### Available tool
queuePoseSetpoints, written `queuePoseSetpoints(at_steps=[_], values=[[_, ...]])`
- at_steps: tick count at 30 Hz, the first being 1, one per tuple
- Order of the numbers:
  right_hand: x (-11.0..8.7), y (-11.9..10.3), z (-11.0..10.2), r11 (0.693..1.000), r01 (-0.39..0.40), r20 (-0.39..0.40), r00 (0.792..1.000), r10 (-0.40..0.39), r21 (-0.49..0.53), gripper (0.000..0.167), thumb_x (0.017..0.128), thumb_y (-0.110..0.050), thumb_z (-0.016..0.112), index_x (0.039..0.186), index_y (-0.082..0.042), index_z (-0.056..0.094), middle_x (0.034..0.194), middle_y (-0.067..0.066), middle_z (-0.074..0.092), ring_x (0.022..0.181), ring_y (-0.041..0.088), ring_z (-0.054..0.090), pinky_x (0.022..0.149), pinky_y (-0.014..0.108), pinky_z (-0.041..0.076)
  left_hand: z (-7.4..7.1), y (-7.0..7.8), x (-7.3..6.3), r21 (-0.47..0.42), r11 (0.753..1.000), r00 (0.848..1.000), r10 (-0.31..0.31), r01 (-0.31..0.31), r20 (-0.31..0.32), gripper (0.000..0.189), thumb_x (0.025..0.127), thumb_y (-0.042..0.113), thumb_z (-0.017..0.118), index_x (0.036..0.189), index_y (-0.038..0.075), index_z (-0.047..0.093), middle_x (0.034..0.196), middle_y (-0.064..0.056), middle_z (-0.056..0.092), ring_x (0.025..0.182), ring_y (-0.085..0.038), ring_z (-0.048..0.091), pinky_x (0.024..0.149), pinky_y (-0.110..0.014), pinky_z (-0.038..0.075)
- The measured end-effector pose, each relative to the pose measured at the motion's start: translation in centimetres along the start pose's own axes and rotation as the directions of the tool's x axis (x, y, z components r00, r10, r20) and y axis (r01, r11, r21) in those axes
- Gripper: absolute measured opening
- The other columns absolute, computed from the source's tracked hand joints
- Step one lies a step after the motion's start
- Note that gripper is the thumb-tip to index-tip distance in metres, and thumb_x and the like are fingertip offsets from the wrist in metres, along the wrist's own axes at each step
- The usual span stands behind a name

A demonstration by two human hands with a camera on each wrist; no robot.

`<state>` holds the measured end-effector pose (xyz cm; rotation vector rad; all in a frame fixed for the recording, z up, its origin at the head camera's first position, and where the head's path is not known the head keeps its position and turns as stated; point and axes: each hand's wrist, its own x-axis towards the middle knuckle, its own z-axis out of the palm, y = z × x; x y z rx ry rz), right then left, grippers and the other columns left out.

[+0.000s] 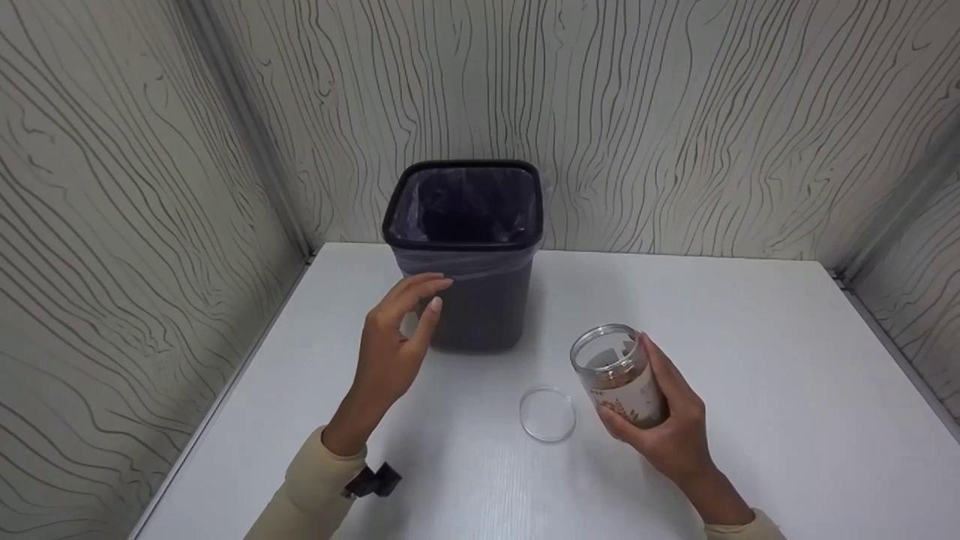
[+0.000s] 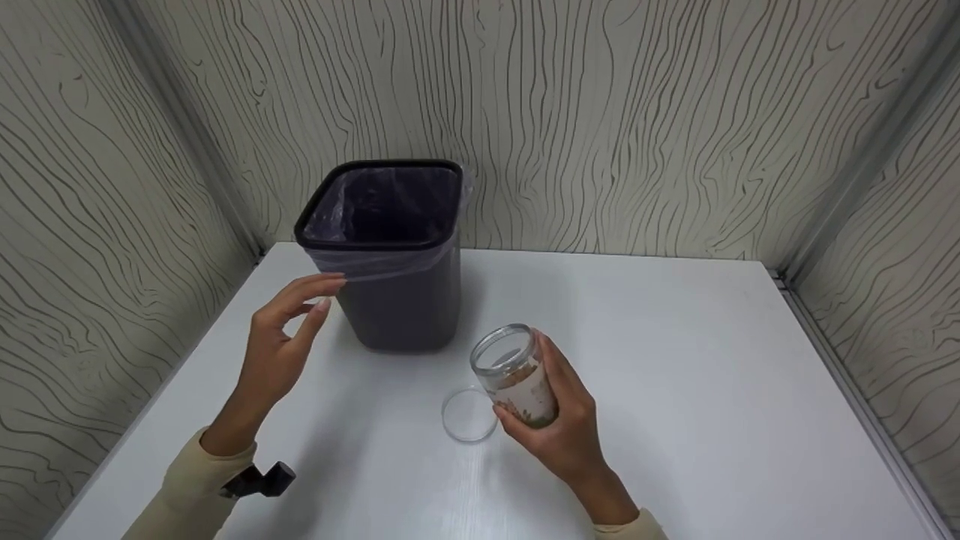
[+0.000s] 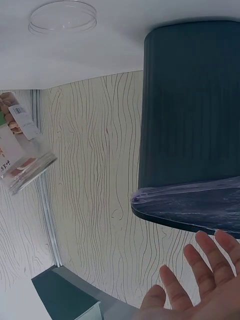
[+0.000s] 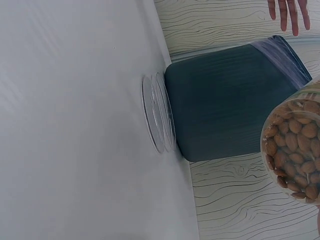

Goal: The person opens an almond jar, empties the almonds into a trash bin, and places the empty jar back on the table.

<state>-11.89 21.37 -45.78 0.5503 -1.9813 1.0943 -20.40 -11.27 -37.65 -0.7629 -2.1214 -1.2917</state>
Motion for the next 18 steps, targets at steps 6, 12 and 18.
queuePoseSetpoints(at_steps=[6, 12, 18], values=[[0.0, 0.0, 0.0, 1.000, 0.003, -0.002, 1.000, -0.003, 0.000, 0.102, 0.053, 0.009, 0.088, 0.145, 0.014, 0.043, 0.138, 0.033, 0.055, 0.127, 0.006, 0.055, 0.107, 0.017, 0.040, -0.6, -0.7, 0.9, 0.022, 1.000, 0.999, -0.009, 0.010, -0.051, 0.025, 0.103, 0.013, 0.062, 0.126, 0.012, 0.071, 0.132, -0.002, 0.065, 0.124, -0.013, 0.059, 0.092, -0.045, 0.053], [-0.1, 0.1, -0.1, 1.000, -0.008, -0.002, 1.000, 0.008, 0.000, 0.103, 0.053, 0.010, 0.089, 0.145, 0.014, 0.043, 0.139, 0.033, 0.054, 0.128, 0.005, 0.054, 0.107, 0.017, 0.040, -0.9, -1.7, 1.3, 0.061, 0.998, 0.995, 0.007, -0.001, -0.096, 0.028, 0.102, 0.011, 0.062, 0.129, 0.011, 0.069, 0.142, -0.008, 0.058, 0.134, -0.019, 0.052, 0.101, -0.045, 0.049], [-0.1, 0.0, -0.1, 1.000, -0.019, 0.002, 1.000, 0.019, -0.004, 0.103, 0.054, 0.009, 0.089, 0.146, 0.013, 0.043, 0.139, 0.032, 0.054, 0.128, 0.005, 0.054, 0.107, 0.016, 0.040, -1.1, -3.1, 1.9, 0.097, 0.995, 0.994, 0.007, 0.004, -0.114, 0.033, 0.103, 0.013, 0.060, 0.136, 0.009, 0.064, 0.151, -0.011, 0.050, 0.144, -0.023, 0.041, 0.114, -0.048, 0.037]])
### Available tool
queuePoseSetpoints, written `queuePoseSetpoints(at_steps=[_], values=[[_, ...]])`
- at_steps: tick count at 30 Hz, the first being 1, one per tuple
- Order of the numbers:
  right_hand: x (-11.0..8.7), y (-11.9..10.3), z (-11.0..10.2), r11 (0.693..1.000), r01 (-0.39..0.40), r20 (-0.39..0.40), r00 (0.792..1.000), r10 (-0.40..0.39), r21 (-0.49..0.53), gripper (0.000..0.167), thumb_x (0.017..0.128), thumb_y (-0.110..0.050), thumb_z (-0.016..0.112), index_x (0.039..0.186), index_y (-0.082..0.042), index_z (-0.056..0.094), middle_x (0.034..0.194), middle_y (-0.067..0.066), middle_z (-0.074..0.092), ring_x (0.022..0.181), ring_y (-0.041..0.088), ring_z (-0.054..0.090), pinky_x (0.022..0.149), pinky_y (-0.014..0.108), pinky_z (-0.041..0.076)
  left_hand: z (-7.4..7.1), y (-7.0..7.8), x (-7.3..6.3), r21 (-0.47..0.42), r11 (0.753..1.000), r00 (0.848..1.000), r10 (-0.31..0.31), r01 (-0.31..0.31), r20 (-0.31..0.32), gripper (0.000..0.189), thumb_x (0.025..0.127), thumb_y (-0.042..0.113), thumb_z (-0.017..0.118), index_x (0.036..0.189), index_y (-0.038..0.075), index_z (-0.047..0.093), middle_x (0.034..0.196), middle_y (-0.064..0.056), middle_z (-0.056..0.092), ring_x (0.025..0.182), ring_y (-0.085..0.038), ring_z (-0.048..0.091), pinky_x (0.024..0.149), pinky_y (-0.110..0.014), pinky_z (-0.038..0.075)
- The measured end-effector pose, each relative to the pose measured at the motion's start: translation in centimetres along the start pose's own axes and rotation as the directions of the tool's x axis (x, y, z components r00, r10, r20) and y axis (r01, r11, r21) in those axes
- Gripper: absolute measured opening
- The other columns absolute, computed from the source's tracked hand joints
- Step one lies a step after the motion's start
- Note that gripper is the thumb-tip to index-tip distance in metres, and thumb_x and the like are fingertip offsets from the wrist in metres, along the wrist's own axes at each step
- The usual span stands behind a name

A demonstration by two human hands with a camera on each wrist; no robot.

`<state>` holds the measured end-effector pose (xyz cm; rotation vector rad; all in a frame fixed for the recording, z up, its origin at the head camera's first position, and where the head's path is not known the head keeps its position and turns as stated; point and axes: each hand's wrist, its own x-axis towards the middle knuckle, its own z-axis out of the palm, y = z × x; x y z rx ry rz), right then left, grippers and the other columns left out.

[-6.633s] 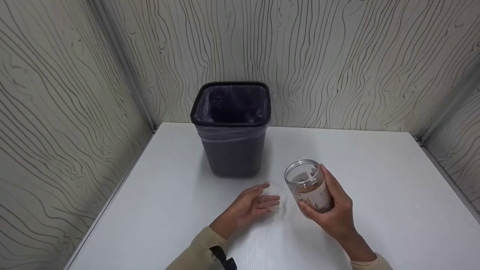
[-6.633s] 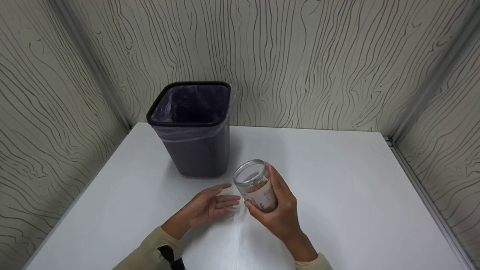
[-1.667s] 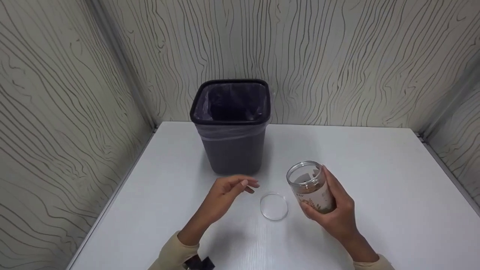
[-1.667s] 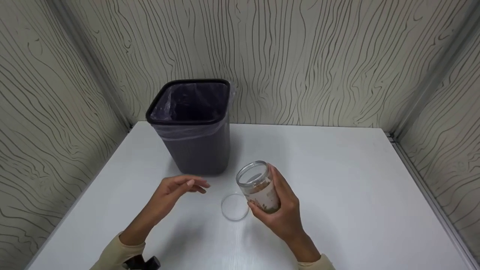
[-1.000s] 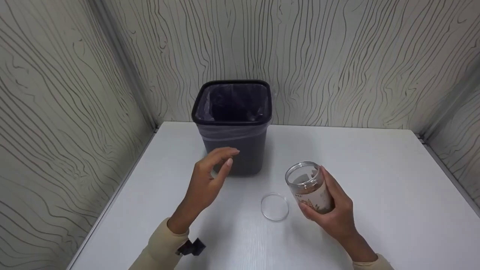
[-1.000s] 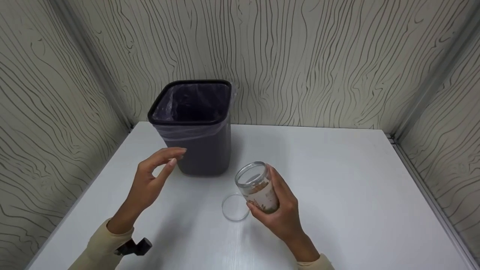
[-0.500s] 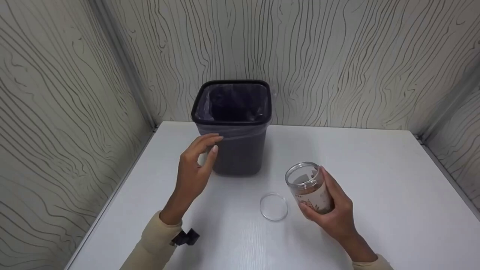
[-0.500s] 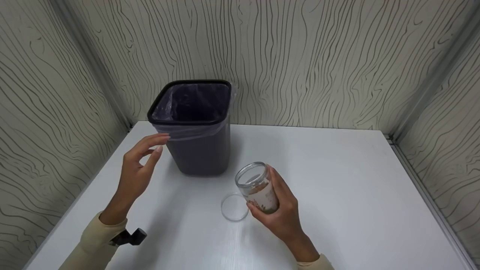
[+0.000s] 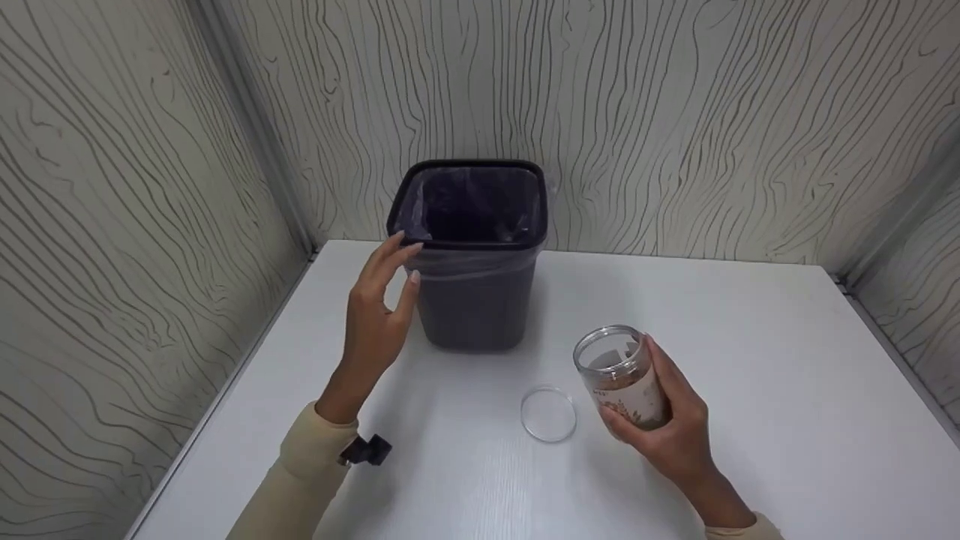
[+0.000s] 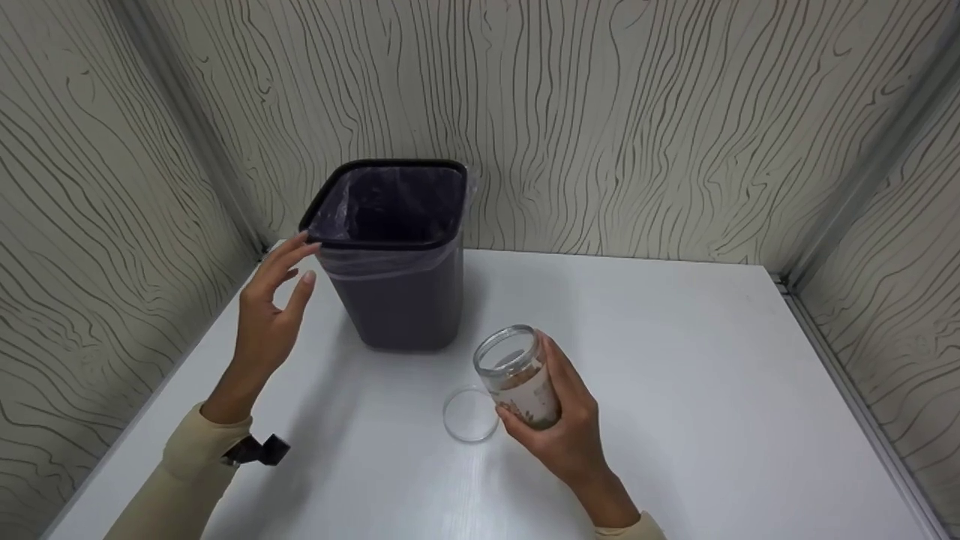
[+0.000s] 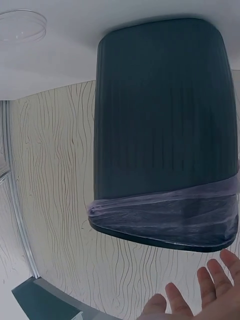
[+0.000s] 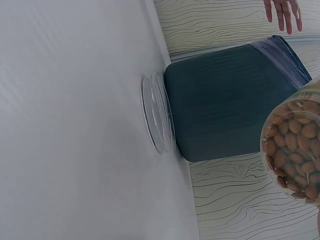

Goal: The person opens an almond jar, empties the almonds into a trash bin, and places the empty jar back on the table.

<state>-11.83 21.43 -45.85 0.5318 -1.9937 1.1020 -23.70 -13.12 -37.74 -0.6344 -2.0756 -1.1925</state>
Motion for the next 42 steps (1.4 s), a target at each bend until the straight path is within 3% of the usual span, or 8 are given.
queuePoseSetpoints(at_steps=[9, 19, 31, 42], values=[[-0.5, 0.6, 0.0, 1.000, 0.001, 0.006, 1.000, -0.001, -0.013, 0.106, 0.053, 0.008, 0.090, 0.147, 0.011, 0.042, 0.140, 0.030, 0.055, 0.129, 0.004, 0.053, 0.107, 0.016, 0.039, 0.0, -1.9, 0.9, 0.037, 0.999, 0.999, -0.035, 0.034, 0.008, 0.045, 0.104, 0.014, 0.058, 0.149, 0.010, 0.052, 0.161, -0.012, 0.037, 0.149, -0.024, 0.034, 0.118, -0.049, 0.031], [-0.7, -0.2, -0.1, 1.000, 0.002, 0.002, 1.000, -0.002, -0.015, 0.105, 0.052, 0.009, 0.090, 0.146, 0.012, 0.043, 0.140, 0.030, 0.055, 0.128, 0.005, 0.054, 0.106, 0.016, 0.040, 0.0, -3.3, 2.7, 0.169, 0.983, 0.990, -0.092, 0.073, 0.109, 0.054, 0.107, 0.026, 0.052, 0.157, 0.009, 0.038, 0.165, -0.010, 0.029, 0.151, -0.025, 0.029, 0.119, -0.049, 0.030], [-0.5, -0.6, 0.1, 1.000, 0.012, 0.007, 1.000, -0.012, -0.012, 0.104, 0.053, 0.009, 0.090, 0.145, 0.013, 0.043, 0.139, 0.031, 0.055, 0.127, 0.005, 0.054, 0.106, 0.016, 0.040, -0.3, -4.4, 4.9, 0.210, 0.974, 0.977, -0.123, 0.085, 0.176, 0.053, 0.110, 0.027, 0.045, 0.157, 0.005, 0.035, 0.165, -0.013, 0.027, 0.152, -0.027, 0.025, 0.122, -0.046, 0.023], [-0.6, -0.6, 0.3, 0.999, 0.029, 0.017, 0.999, -0.029, -0.016, 0.105, 0.052, 0.008, 0.091, 0.145, 0.014, 0.043, 0.138, 0.032, 0.056, 0.127, 0.004, 0.054, 0.106, 0.016, 0.039, 0.0, -4.9, 6.3, 0.212, 0.971, 0.970, -0.152, 0.110, 0.192, 0.053, 0.110, 0.029, 0.046, 0.156, 0.004, 0.036, 0.164, -0.013, 0.029, 0.151, -0.027, 0.028, 0.120, -0.046, 0.027]])
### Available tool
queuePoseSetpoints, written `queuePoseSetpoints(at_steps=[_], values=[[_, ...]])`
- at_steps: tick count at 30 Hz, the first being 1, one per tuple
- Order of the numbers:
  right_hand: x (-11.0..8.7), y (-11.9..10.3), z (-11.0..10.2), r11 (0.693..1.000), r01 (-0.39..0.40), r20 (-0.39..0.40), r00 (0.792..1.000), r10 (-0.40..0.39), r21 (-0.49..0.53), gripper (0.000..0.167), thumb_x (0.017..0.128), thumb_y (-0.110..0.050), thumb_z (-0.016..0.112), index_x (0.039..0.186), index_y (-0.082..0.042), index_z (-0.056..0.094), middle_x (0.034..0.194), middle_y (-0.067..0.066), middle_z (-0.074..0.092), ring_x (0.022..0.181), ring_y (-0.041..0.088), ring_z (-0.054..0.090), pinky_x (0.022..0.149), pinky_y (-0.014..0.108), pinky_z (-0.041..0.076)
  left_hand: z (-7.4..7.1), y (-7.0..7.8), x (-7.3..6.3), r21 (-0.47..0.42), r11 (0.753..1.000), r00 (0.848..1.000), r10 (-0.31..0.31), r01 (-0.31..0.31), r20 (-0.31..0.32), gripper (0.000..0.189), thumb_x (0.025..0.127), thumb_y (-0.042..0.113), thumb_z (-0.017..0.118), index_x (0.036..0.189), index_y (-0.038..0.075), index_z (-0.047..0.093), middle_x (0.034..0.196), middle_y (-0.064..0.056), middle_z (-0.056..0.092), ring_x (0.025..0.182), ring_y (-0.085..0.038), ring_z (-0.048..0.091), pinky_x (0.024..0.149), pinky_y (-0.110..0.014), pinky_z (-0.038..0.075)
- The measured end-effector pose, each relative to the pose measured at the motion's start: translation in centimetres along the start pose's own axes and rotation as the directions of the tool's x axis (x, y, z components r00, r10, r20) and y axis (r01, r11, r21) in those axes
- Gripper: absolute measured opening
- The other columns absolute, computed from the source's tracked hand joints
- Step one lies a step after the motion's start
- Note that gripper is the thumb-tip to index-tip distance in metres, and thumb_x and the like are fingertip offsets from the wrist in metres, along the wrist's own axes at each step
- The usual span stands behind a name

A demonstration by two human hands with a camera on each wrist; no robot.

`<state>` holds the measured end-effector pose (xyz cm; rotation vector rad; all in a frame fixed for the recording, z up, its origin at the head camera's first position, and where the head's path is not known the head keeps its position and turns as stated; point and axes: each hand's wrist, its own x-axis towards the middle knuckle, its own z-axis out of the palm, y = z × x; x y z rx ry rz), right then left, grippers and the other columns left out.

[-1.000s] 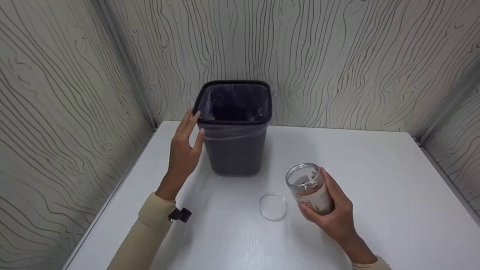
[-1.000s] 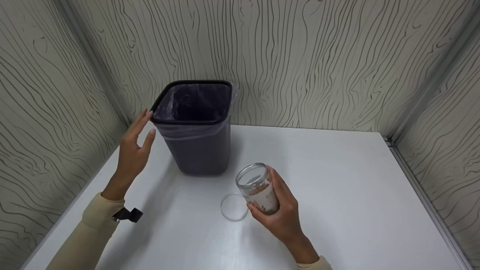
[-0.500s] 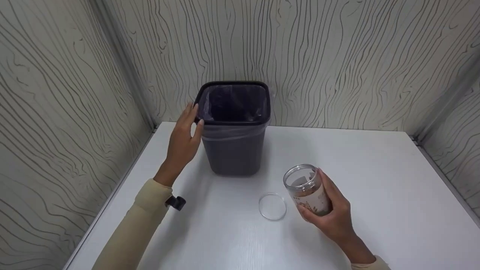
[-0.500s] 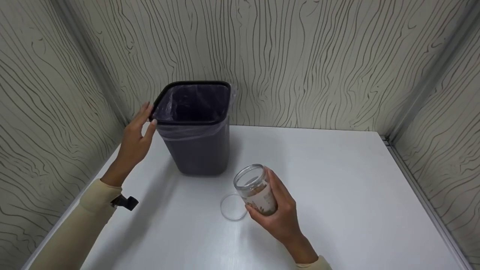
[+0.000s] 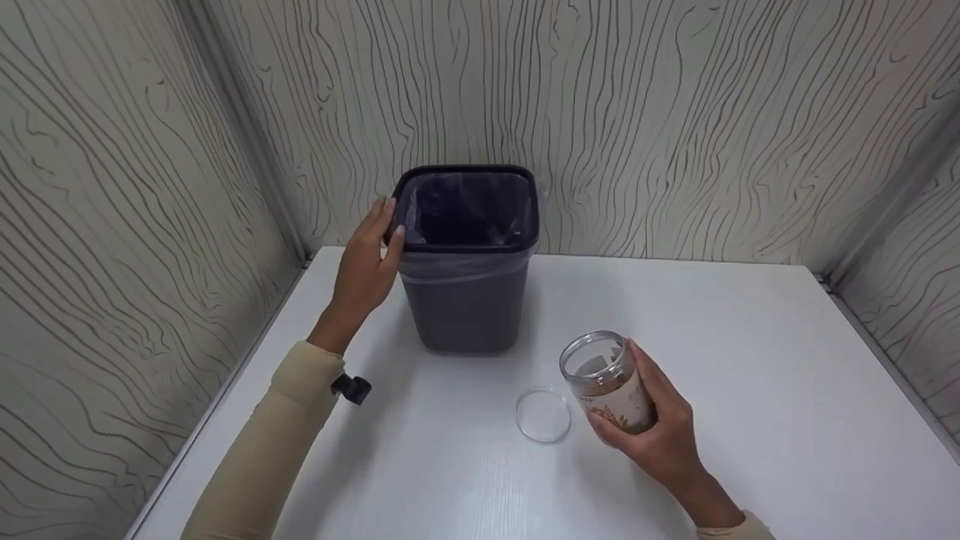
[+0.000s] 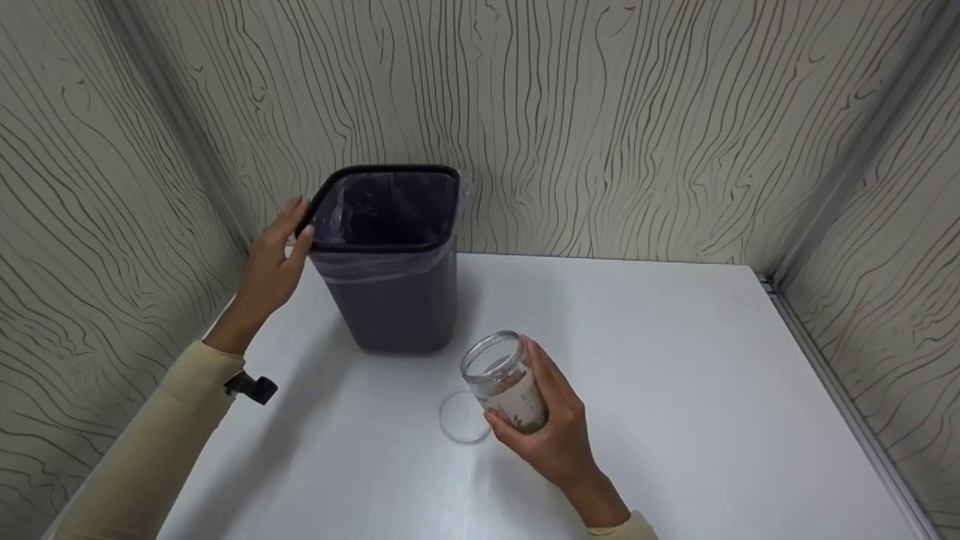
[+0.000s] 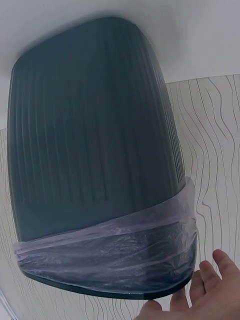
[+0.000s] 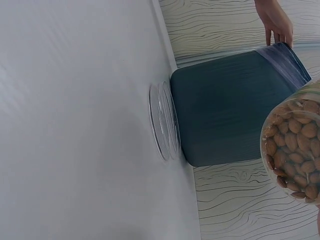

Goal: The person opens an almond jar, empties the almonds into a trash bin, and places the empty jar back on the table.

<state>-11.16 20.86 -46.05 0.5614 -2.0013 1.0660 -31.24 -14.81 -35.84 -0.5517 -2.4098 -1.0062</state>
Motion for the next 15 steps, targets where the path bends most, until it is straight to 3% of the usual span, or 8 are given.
queuePoseSetpoints(at_steps=[9, 15], values=[[-0.4, 0.4, 0.1, 1.000, -0.006, -0.002, 1.000, 0.006, 0.004, 0.106, 0.051, 0.008, 0.091, 0.145, 0.014, 0.043, 0.138, 0.032, 0.055, 0.129, 0.004, 0.054, 0.107, 0.016, 0.040, 0.6, -0.1, 0.7, -0.002, 1.000, 0.999, -0.029, 0.029, 0.017, 0.054, 0.110, 0.034, 0.045, 0.155, 0.005, 0.039, 0.163, -0.012, 0.031, 0.150, -0.026, 0.030, 0.121, -0.045, 0.027], [-1.1, 1.7, 0.4, 1.000, -0.029, 0.011, 1.000, 0.029, -0.003, 0.109, 0.051, 0.007, 0.093, 0.148, 0.011, 0.042, 0.141, 0.028, 0.055, 0.129, 0.004, 0.053, 0.106, 0.016, 0.039, 0.7, 0.2, 1.3, 0.008, 0.999, 0.998, -0.044, 0.044, 0.045, 0.054, 0.111, 0.034, 0.037, 0.155, 0.001, 0.038, 0.162, -0.016, 0.031, 0.150, -0.028, 0.030, 0.121, -0.045, 0.026]])
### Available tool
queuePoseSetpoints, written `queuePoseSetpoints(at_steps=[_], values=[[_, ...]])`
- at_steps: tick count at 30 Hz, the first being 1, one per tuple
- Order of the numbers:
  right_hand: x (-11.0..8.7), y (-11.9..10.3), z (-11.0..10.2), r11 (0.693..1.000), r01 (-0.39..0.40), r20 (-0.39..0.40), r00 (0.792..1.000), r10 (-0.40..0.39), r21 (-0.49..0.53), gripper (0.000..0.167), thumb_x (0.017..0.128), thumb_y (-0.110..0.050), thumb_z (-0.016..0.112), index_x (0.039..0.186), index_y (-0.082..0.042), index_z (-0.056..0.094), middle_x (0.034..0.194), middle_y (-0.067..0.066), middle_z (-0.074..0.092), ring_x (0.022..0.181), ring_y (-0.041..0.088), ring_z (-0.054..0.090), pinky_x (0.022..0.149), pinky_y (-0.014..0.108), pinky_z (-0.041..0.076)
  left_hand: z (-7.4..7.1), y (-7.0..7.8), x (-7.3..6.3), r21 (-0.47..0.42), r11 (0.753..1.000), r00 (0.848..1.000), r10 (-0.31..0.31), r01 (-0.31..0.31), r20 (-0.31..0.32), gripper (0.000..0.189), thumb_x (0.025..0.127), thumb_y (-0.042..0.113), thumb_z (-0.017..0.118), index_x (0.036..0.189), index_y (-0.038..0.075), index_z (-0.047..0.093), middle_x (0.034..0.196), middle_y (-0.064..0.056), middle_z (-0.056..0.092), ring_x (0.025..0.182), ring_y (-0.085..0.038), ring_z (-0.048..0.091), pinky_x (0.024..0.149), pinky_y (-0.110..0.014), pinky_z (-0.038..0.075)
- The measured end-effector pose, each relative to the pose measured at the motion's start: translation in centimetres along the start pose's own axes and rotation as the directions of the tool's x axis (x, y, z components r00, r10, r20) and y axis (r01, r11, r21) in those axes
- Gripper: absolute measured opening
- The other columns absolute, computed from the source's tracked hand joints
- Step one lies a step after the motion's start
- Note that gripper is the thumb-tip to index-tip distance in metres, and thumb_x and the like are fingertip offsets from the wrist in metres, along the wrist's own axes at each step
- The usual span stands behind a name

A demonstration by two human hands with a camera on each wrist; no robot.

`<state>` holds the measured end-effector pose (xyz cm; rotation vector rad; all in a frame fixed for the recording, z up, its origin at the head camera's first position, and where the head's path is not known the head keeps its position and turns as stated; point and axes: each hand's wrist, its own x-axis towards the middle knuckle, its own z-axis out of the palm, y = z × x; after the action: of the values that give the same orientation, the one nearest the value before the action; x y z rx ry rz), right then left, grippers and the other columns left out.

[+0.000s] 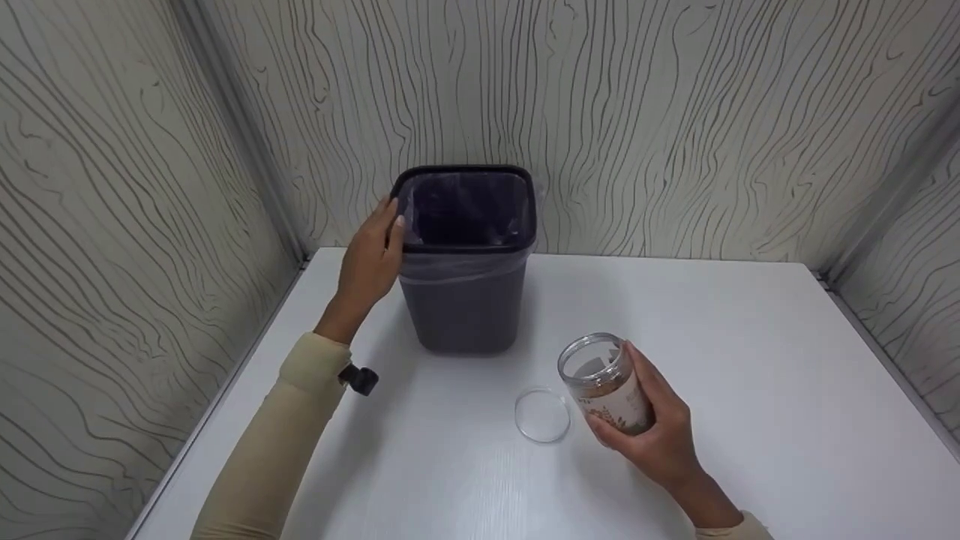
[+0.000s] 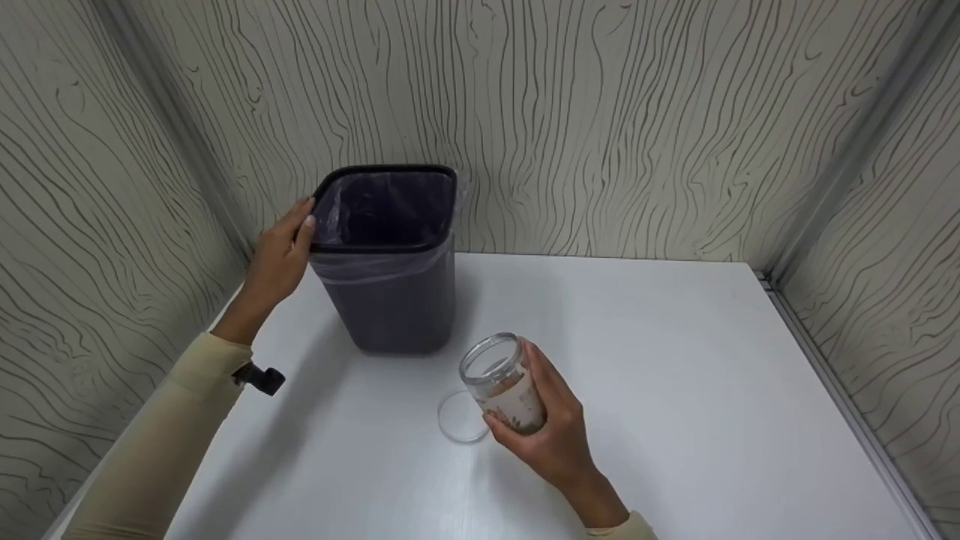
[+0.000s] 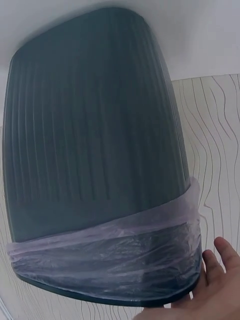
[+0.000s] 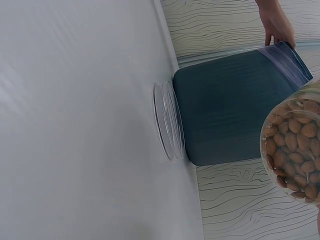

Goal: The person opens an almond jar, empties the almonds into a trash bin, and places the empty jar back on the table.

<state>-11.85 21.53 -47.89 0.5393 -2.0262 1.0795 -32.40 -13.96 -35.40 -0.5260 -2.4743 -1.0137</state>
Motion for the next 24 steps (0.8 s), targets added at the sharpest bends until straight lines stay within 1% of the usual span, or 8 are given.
queuePoseSetpoints(at_steps=[4, 8, 12, 16, 24], values=[[-0.2, 0.3, 0.1, 1.000, -0.007, 0.001, 1.000, 0.007, 0.001, 0.109, 0.052, 0.006, 0.093, 0.148, 0.009, 0.042, 0.142, 0.027, 0.055, 0.129, 0.004, 0.053, 0.106, 0.015, 0.040, 0.1, 0.1, 0.3, 0.018, 1.000, 1.000, -0.012, 0.012, 0.029, 0.053, 0.112, 0.029, 0.035, 0.155, -0.002, 0.035, 0.163, -0.018, 0.030, 0.150, -0.030, 0.029, 0.121, -0.045, 0.025], [0.1, -0.3, 0.0, 1.000, 0.000, -0.006, 1.000, 0.000, -0.002, 0.107, 0.052, 0.006, 0.093, 0.147, 0.011, 0.043, 0.141, 0.028, 0.055, 0.129, 0.004, 0.053, 0.107, 0.016, 0.040, 0.4, 0.1, 0.3, 0.026, 0.999, 0.998, -0.027, 0.026, 0.049, 0.052, 0.112, 0.024, 0.033, 0.155, -0.004, 0.031, 0.164, -0.019, 0.027, 0.151, -0.031, 0.026, 0.122, -0.045, 0.023], [0.3, -1.0, -0.2, 1.000, 0.009, -0.015, 1.000, -0.009, -0.001, 0.106, 0.052, 0.007, 0.091, 0.145, 0.013, 0.044, 0.139, 0.030, 0.056, 0.128, 0.004, 0.054, 0.106, 0.015, 0.040, 0.7, 0.1, 0.3, 0.009, 1.000, 0.998, -0.025, 0.025, 0.049, 0.053, 0.112, 0.024, 0.030, 0.156, -0.006, 0.028, 0.164, -0.020, 0.024, 0.152, -0.030, 0.023, 0.123, -0.044, 0.021], [0.2, -1.1, -0.2, 1.000, 0.007, -0.019, 1.000, -0.007, -0.002, 0.106, 0.051, 0.007, 0.091, 0.145, 0.013, 0.044, 0.138, 0.030, 0.057, 0.127, 0.003, 0.054, 0.105, 0.015, 0.040, 0.8, 0.2, 0.3, 0.005, 1.000, 0.998, -0.023, 0.023, 0.055, 0.053, 0.113, 0.024, 0.029, 0.156, -0.006, 0.026, 0.165, -0.020, 0.022, 0.153, -0.029, 0.021, 0.123, -0.043, 0.021], [0.0, -0.6, 0.2, 1.000, -0.002, -0.010, 1.000, 0.002, -0.015, 0.107, 0.051, 0.006, 0.093, 0.146, 0.011, 0.044, 0.138, 0.029, 0.057, 0.126, 0.003, 0.055, 0.105, 0.015, 0.040, 0.3, 0.2, 0.5, 0.034, 0.999, 0.992, -0.047, 0.043, 0.116, 0.056, 0.112, 0.025, 0.029, 0.157, -0.007, 0.022, 0.166, -0.022, 0.017, 0.153, -0.031, 0.018, 0.123, -0.045, 0.020]])
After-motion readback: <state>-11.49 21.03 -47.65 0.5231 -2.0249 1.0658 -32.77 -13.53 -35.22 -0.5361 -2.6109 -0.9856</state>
